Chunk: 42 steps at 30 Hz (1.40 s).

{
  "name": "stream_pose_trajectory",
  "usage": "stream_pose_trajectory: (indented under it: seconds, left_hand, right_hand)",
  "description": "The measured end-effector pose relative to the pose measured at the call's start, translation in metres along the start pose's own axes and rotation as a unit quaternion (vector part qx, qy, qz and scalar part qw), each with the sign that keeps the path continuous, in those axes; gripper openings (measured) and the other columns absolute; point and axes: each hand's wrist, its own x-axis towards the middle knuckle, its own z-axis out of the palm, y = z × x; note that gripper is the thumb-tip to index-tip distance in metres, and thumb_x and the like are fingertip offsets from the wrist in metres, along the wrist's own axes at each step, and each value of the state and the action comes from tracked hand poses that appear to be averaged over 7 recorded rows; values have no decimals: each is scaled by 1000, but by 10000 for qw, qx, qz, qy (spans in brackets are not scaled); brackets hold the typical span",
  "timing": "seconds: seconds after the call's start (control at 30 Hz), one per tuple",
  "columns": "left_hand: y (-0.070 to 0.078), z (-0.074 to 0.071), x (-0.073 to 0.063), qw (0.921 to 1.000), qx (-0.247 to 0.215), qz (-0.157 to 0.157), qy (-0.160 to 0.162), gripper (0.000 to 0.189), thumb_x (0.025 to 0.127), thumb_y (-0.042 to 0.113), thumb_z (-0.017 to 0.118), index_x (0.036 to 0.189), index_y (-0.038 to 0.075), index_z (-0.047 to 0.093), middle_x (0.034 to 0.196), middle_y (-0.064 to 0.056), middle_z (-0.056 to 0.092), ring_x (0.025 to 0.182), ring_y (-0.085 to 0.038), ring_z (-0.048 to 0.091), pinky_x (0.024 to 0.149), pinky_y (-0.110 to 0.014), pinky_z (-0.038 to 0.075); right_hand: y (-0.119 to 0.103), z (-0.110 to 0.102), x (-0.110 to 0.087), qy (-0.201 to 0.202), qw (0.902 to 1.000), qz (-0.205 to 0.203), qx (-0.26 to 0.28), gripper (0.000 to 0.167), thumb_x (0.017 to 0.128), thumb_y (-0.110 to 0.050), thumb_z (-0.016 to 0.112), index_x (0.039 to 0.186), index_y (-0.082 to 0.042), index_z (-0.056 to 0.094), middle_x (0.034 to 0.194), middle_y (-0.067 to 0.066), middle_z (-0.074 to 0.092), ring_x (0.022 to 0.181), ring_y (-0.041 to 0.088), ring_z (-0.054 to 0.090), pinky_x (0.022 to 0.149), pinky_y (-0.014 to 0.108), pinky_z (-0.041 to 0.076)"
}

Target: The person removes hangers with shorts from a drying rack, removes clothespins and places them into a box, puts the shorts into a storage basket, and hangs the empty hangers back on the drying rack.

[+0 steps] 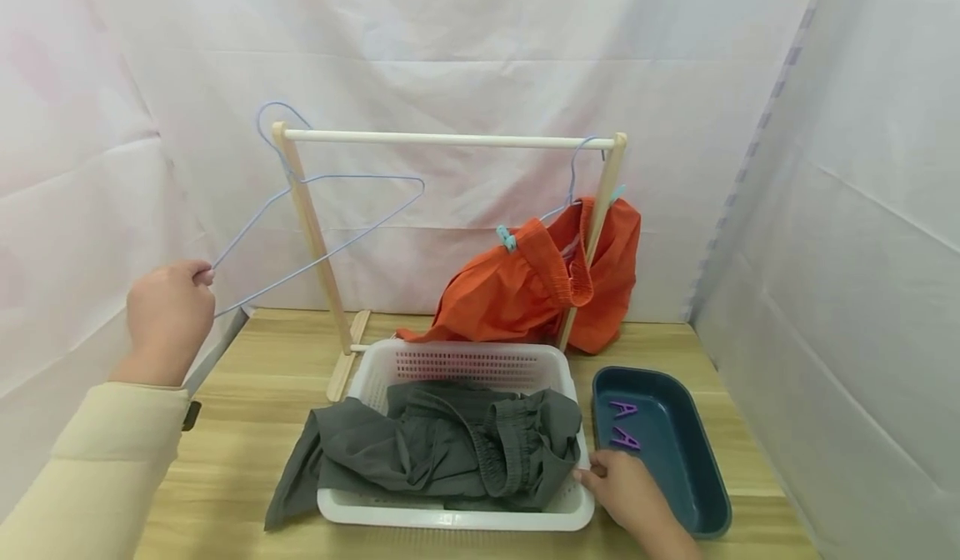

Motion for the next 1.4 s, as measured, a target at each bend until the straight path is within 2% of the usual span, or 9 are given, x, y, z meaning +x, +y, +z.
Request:
stream_pose_trajectory:
  seconds: [0.2,0.43,0.77,1.03,1.17,1.4]
  left_hand:
    - [0,2,1,10000,-16,39,12,26,89,-7,48,109,-10,64,107,-31,63,93,-52,58,75,-58,47]
    - [-2,4,-3,10000,-6,50,-64,26,88,-6,50,109,-10,65,105,-32,64,85,-52,60,67,-57,49]
    - [-5,12,-6,9995,-64,241,205,21,89,-4,51,102,-10,66,97,-34,64,82,-54,60,64,-60,48]
    - [-3,17,-8,9987,-117,359,352,19,89,-2,51,98,-11,66,93,-35,63,82,-55,59,65,-61,46]
    - [-2,19,-8,9992,-149,266,263,20,91,0,51,101,-11,65,96,-36,62,85,-55,59,66,-61,47]
    - [-2,21,-11,9989,-235,358,211,19,94,0,52,102,-12,64,97,-35,63,87,-55,59,69,-62,47]
  right_hand:
    - [0,-1,-1,38,10000,-29,-26,28,85,-26,73,99,-3,72,91,5,70,82,17,65,71,40,54]
    - [-1,-1,-2,41,10000,-8,53,27,85,-25,73,98,-2,72,90,5,70,81,17,65,70,39,54]
    - [0,-1,-2,33,9999,5,121,27,85,-25,73,99,-2,72,91,5,71,82,18,65,70,39,55]
    - [1,0,-1,97,9999,-13,111,26,85,-25,73,99,-3,72,90,5,71,81,16,65,70,39,54]
    - [2,0,-1,85,9998,7,170,27,85,-26,73,99,-2,72,91,5,71,81,17,65,70,39,55]
    - [2,0,-2,130,9997,-21,205,29,85,-26,74,99,-1,72,91,7,71,82,18,65,70,40,55]
